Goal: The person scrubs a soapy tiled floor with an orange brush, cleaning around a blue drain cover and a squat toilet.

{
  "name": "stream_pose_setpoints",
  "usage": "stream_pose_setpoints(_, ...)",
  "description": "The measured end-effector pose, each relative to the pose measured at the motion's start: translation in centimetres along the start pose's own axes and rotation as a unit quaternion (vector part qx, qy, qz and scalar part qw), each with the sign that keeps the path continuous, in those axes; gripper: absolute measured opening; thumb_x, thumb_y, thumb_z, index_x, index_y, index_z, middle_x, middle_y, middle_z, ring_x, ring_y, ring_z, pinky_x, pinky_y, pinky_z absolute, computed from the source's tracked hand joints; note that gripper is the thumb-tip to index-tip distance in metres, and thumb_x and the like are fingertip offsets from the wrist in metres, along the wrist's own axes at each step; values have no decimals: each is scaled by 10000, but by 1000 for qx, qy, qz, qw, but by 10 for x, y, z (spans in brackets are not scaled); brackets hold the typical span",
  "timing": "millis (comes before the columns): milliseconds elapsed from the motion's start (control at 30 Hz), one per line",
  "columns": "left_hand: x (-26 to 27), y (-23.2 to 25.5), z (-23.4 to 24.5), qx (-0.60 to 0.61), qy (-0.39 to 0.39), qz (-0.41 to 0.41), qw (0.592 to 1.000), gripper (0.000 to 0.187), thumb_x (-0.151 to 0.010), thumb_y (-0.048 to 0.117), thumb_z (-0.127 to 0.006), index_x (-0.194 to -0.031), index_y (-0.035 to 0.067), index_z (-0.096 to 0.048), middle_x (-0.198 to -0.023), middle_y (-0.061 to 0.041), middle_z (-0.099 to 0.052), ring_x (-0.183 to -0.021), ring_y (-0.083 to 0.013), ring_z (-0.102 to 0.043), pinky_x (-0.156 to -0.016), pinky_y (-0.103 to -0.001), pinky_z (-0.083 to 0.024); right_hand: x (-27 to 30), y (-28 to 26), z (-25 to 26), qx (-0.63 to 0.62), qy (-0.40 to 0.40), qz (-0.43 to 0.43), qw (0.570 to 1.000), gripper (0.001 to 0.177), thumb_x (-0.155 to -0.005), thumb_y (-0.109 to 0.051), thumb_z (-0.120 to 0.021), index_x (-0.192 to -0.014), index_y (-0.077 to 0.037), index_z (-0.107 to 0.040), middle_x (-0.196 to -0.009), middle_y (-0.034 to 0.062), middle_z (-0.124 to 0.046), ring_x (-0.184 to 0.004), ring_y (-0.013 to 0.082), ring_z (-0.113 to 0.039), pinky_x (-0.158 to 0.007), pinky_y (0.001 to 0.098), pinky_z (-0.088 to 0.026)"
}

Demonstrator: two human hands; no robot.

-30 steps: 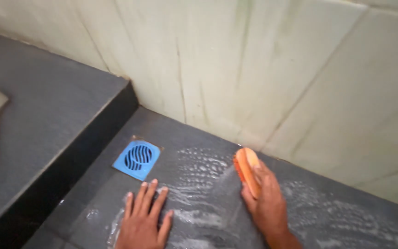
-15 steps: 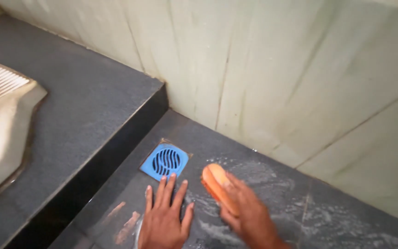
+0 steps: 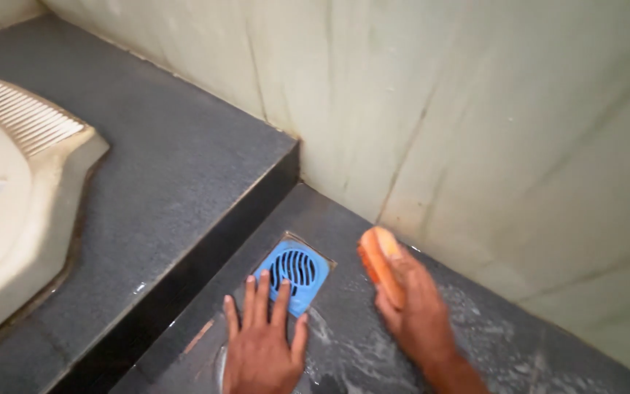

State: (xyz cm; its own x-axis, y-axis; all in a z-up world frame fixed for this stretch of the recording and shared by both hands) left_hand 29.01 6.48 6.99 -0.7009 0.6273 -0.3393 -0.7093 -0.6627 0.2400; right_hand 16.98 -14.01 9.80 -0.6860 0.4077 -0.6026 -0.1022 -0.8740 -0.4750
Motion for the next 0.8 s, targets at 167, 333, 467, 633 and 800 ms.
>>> stream_pose_setpoints(167, 0, -5, -12, 5, 16, -12, 1000, 660, -861, 448, -564, -1367, 27, -520, -1567, -293, -346, -1481, -484, -266, -1106, -704, -120, -25, -3, -36, -28, -32, 26, 999, 632, -774, -149, -806, -1340, -54, -539, -1357, 216, -616, -1219, 393, -629, -992, 430, -528)
stream_pose_setpoints(333, -4, -14, -17, 49, 22, -39, 998, 703, -875, 461, -607, -1375, -24, -513, -1519, -316, -356, -1432, -484, -268, -1111, -718, -105, -48, -30, -65, -16, -1, 47, 999, 636, -785, -149, -799, -1354, -44, -535, -1365, 226, -612, -1223, 409, -622, -1000, 445, -521)
stream_pose_setpoints(467, -7, -25, -11, 56, 9, -56, 997, 722, -908, 461, -630, -1404, -47, -503, -1521, -339, -353, -1445, -502, -261, -1113, -708, -114, -57, -35, -77, -40, -36, 37, 998, 621, -780, -160, -808, -1335, -60, -547, -1362, 212, -620, -1211, 400, -629, -977, 439, -531)
stream_pose_setpoints(633, -3, -65, -37, 92, -55, -192, 975, 679, -905, 452, -693, -1420, 29, -563, -1555, -289, -378, -1460, -435, -314, -1103, -734, -150, -65, -27, -86, -17, -9, 16, 1000, 626, -760, -158, -801, -1325, -60, -548, -1356, 209, -624, -1201, 395, -637, -971, 438, -530)
stream_pose_setpoints(800, -7, -67, -25, 92, -36, -159, 982, 670, -895, 442, -717, -1390, 14, -568, -1567, -322, -351, -1463, -479, -304, -1130, -684, -203, -66, -32, -87, -12, -8, -3, 1000, 607, -787, -148, -789, -1335, -52, -549, -1341, 208, -637, -1202, 380, -653, -975, 422, -535)
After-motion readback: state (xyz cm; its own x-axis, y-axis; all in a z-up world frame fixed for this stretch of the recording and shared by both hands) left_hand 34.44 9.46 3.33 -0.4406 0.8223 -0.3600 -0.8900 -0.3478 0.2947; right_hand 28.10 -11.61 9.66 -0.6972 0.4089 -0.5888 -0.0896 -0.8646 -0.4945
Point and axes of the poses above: each hand's wrist, its own x-axis away from the middle knuckle, its own z-axis out of the back of the hand, y = z × x, the point moved 7 cm from there along -x, towards the middle knuckle
